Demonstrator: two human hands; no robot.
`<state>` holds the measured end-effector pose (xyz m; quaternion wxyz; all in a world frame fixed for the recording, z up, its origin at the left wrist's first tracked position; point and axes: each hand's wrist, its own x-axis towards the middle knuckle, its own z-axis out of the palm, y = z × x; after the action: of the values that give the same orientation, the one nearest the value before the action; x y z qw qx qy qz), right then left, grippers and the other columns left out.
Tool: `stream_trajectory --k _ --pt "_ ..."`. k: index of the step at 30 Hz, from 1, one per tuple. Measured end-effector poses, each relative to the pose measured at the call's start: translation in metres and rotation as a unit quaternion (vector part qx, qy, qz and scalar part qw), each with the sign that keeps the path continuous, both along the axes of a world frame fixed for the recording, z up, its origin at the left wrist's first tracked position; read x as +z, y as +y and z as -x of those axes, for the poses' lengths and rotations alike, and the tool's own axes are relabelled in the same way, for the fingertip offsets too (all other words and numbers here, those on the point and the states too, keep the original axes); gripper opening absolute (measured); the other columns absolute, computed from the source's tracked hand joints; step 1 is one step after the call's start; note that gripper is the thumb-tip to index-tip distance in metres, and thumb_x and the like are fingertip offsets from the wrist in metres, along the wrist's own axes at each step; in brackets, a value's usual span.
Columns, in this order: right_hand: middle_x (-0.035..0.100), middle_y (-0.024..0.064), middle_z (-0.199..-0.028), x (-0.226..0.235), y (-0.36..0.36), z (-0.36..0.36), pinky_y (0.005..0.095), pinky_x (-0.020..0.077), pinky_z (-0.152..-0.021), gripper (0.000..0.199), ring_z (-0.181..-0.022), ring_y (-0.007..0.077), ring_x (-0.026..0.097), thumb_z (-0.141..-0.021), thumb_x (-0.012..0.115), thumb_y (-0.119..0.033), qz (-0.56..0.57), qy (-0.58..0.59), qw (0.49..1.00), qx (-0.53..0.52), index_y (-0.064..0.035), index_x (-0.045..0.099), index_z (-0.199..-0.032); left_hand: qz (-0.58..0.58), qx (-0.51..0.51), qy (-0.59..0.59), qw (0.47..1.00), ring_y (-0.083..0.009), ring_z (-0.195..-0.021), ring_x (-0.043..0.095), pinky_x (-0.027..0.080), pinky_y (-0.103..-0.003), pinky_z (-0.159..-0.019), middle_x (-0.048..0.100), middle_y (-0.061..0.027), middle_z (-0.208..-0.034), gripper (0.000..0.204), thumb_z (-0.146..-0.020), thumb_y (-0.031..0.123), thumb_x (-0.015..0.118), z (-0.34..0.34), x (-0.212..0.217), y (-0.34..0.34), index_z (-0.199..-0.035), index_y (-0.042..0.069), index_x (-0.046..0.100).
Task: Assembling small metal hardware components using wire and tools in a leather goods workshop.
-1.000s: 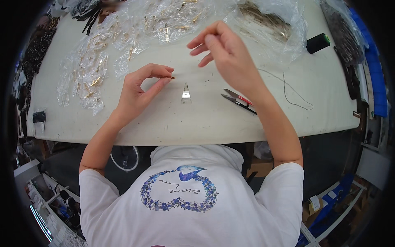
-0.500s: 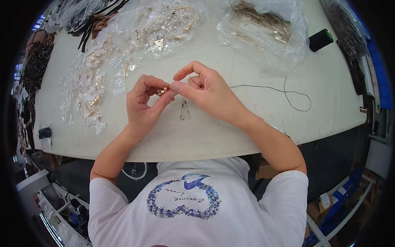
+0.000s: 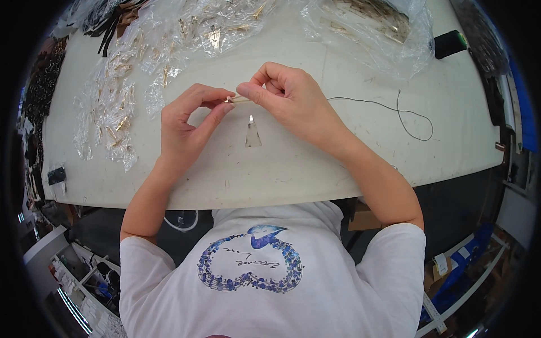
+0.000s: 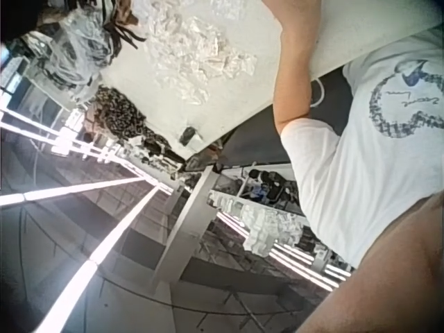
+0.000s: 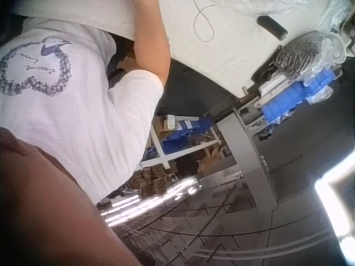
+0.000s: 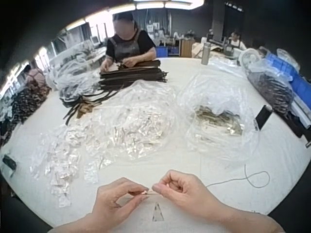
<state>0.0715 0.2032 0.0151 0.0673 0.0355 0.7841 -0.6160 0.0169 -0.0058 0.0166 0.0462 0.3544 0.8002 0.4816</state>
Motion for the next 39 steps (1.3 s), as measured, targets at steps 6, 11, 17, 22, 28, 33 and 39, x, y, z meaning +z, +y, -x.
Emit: stream_trajectory --k 6,11,17,22,28,33,39 --pt "0.041 -0.0052 -0.056 0.026 0.013 -0.005 0.0253 0.0297 -0.052 0.013 -0.052 0.0078 0.036 -0.088 0.068 -0.016 -0.199 0.034 0.963 0.18 -0.0109 0.065 -0.1 -0.152 0.099 -0.277 0.944 -0.0109 -0.083 0.066 0.052 -0.025 -0.077 0.071 -0.0039 -0.091 0.019 -0.09 0.016 0.072 0.034 -0.001 -0.02 -0.101 0.0 0.072" --pt "0.063 0.0096 -0.07 0.034 0.004 0.005 0.0403 0.0458 -0.063 0.008 -0.067 0.0276 0.061 -0.085 0.063 -0.012 -0.32 0.012 0.902 0.291 -0.0091 0.063 -0.093 -0.155 0.057 -0.322 0.932 -0.0126 -0.088 0.064 0.051 -0.027 -0.081 0.07 -0.007 -0.098 0.023 -0.093 0.019 0.069 0.03 -0.003 -0.019 -0.107 0.0 0.07" --pt "0.054 0.0056 -0.06 0.019 0.009 0.01 0.0324 0.0402 -0.055 0.013 -0.057 0.0198 0.053 -0.083 0.068 -0.015 -0.326 0.063 0.897 0.29 -0.0045 0.061 -0.086 -0.178 0.046 -0.325 0.928 -0.0139 -0.092 0.066 0.052 -0.028 -0.083 0.071 -0.0072 -0.097 0.02 -0.092 0.015 0.069 0.028 0.002 -0.018 -0.105 0.0 0.07" --pt "0.039 -0.0044 -0.057 0.031 0.027 0.011 0.026 0.0312 -0.052 0.009 -0.053 0.008 0.038 -0.083 0.067 -0.012 -0.18 -0.035 0.966 0.184 -0.005 0.062 -0.084 -0.119 -0.047 -0.307 0.943 -0.0158 -0.101 0.065 0.05 -0.031 -0.092 0.069 -0.0099 -0.108 0.011 -0.089 0.009 0.07 0.017 0.012 -0.018 -0.098 0.003 0.07" --pt "0.03 -0.0107 -0.058 0.031 0.024 0.009 0.0222 0.0235 -0.051 0.007 -0.053 0.0014 0.027 -0.086 0.066 -0.01 -0.072 -0.027 0.988 0.134 -0.0056 0.061 -0.086 -0.06 -0.109 -0.207 0.97 -0.0159 -0.1 0.065 0.051 -0.03 -0.093 0.069 -0.009 -0.104 0.014 -0.086 0.0 0.071 0.003 0.005 -0.007 -0.099 0.002 0.071" --pt "0.032 -0.0099 -0.057 0.026 0.012 0.009 0.0242 0.0249 -0.049 0.017 -0.052 0.0022 0.03 -0.089 0.069 -0.02 0.05 0.015 0.999 0.001 -0.0038 0.064 -0.092 -0.205 0.006 -0.446 0.871 -0.0176 -0.098 0.068 0.054 -0.029 -0.09 0.07 -0.0119 -0.106 0.014 -0.092 0.006 0.067 0.008 0.007 -0.004 -0.103 -0.001 0.067" --pt "0.038 -0.0117 -0.059 0.02 0.008 0.01 0.0211 0.0225 -0.051 0.014 -0.054 0.0 0.029 -0.092 0.068 -0.018 0.057 0.032 0.998 -0.01 -0.0042 0.068 -0.096 -0.206 -0.015 -0.474 0.856 -0.0209 -0.099 0.069 0.055 -0.031 -0.089 0.07 -0.0165 -0.11 0.014 -0.094 0.008 0.065 0.001 0.007 0.0 -0.105 -0.001 0.066"
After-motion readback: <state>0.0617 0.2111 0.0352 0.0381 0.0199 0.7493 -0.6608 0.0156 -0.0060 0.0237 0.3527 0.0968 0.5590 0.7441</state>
